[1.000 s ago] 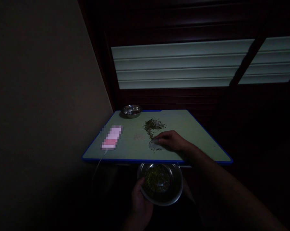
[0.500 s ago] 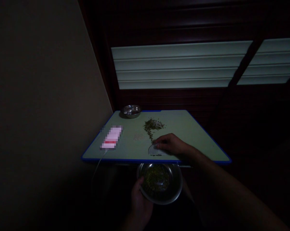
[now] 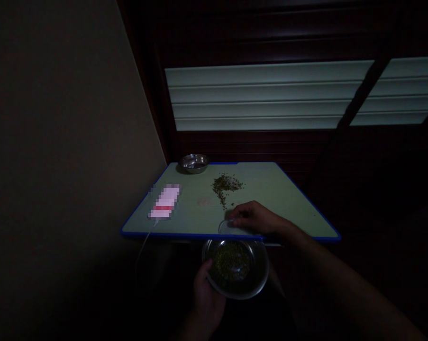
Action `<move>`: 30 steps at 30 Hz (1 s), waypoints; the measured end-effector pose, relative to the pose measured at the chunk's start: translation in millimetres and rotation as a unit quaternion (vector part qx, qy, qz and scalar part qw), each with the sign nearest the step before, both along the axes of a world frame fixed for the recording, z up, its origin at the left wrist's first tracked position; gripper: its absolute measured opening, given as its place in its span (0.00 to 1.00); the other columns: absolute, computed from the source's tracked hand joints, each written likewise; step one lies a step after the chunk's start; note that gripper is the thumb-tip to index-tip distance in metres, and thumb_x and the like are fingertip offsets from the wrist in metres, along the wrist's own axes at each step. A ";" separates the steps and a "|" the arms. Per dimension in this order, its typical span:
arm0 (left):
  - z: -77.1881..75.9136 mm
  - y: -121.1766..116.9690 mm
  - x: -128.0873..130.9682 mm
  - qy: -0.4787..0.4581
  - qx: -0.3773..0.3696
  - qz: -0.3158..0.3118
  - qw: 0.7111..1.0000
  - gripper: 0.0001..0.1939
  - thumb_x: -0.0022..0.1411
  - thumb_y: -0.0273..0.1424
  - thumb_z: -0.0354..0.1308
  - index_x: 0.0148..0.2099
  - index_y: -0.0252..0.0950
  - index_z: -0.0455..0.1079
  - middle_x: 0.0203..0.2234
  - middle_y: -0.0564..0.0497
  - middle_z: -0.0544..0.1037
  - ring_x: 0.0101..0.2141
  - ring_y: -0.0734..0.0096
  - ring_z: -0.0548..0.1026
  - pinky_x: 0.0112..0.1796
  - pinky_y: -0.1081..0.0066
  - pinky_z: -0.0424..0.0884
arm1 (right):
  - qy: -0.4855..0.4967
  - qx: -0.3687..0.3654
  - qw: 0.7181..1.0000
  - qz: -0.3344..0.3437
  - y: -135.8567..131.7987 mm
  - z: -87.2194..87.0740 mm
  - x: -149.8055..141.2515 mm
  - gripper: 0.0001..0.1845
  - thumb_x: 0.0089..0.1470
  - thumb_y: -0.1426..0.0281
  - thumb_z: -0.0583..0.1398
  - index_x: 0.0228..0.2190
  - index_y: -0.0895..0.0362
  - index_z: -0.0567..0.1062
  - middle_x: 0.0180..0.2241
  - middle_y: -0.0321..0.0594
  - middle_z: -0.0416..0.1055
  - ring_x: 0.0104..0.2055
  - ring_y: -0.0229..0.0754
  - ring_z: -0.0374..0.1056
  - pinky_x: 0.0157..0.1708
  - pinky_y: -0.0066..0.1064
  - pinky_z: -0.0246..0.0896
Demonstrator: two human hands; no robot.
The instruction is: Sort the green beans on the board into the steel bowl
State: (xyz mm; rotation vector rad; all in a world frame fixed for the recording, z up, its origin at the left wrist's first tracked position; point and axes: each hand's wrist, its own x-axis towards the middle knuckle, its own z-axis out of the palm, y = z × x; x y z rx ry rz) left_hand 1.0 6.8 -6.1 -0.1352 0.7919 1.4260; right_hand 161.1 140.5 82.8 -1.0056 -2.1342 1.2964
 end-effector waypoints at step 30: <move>1.0 -3.0 -4.9 0.005 -0.035 -0.001 0.999 0.13 0.60 0.27 0.53 0.42 0.36 0.79 0.29 0.47 0.84 0.36 0.59 0.81 0.50 0.55 0.70 | 0.068 0.075 0.977 -0.188 61.4 -4.8 25.0 0.10 0.35 0.64 0.62 0.19 0.58 0.71 0.19 0.34 0.64 0.24 0.35 0.57 0.27 0.30 0.53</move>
